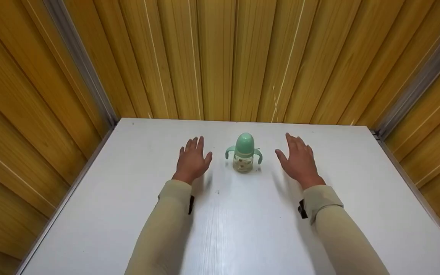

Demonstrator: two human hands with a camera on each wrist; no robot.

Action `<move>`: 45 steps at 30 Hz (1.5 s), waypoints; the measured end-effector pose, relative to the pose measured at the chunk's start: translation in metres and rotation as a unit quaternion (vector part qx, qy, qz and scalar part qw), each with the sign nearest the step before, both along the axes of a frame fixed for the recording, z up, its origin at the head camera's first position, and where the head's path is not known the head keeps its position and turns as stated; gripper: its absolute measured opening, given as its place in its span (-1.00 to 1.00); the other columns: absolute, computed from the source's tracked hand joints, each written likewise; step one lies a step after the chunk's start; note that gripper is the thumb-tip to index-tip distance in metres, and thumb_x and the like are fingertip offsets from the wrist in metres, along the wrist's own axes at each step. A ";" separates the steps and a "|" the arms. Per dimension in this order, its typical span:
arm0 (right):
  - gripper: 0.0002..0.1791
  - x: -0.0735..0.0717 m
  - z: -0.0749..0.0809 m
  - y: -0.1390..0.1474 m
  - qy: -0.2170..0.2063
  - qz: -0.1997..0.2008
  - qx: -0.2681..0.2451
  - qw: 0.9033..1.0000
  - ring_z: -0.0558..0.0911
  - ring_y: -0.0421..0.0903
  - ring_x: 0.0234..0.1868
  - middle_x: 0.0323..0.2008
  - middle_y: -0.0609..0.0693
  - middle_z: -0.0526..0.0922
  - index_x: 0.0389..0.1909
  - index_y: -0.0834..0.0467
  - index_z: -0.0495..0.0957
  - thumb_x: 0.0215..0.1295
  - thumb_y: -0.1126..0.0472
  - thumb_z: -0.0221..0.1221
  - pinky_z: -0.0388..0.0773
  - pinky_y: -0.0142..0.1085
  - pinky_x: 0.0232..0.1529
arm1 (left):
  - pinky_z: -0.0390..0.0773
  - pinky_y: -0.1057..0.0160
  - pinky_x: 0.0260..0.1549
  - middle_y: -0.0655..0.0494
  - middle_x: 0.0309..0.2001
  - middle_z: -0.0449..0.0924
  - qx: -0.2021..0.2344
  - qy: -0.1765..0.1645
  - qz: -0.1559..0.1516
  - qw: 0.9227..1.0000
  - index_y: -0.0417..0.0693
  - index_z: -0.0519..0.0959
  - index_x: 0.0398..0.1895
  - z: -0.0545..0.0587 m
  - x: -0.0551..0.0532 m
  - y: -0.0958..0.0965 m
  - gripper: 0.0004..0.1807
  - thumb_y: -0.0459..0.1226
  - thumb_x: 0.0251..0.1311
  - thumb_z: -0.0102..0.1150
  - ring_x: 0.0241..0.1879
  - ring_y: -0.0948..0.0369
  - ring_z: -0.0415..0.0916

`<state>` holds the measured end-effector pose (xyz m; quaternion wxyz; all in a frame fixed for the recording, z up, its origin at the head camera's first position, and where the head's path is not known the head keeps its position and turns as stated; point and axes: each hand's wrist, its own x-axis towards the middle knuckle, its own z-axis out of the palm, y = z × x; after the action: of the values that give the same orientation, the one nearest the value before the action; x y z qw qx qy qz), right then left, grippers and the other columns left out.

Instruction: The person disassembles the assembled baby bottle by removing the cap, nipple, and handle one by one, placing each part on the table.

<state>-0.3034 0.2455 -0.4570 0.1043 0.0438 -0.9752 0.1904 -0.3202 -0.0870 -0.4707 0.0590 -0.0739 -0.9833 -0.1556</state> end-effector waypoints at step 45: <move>-0.15 -0.002 0.010 -0.049 -0.052 0.026 -0.115 0.992 0.08 0.24 0.50 0.50 0.23 0.03 0.55 0.01 -0.13 0.40 -0.33 -0.15 0.07 0.17 0.42 | 0.07 0.00 0.44 -0.08 0.49 0.11 0.104 -0.014 -0.017 0.994 -0.02 0.02 0.53 -0.012 0.002 0.033 -0.24 0.12 0.38 -0.16 0.50 0.00 0.03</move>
<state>-0.3053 0.1966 -0.4472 0.0525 0.0467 -0.9495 0.3058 -0.3181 -0.0540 -0.4826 0.0504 -0.0817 -0.9611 -0.2590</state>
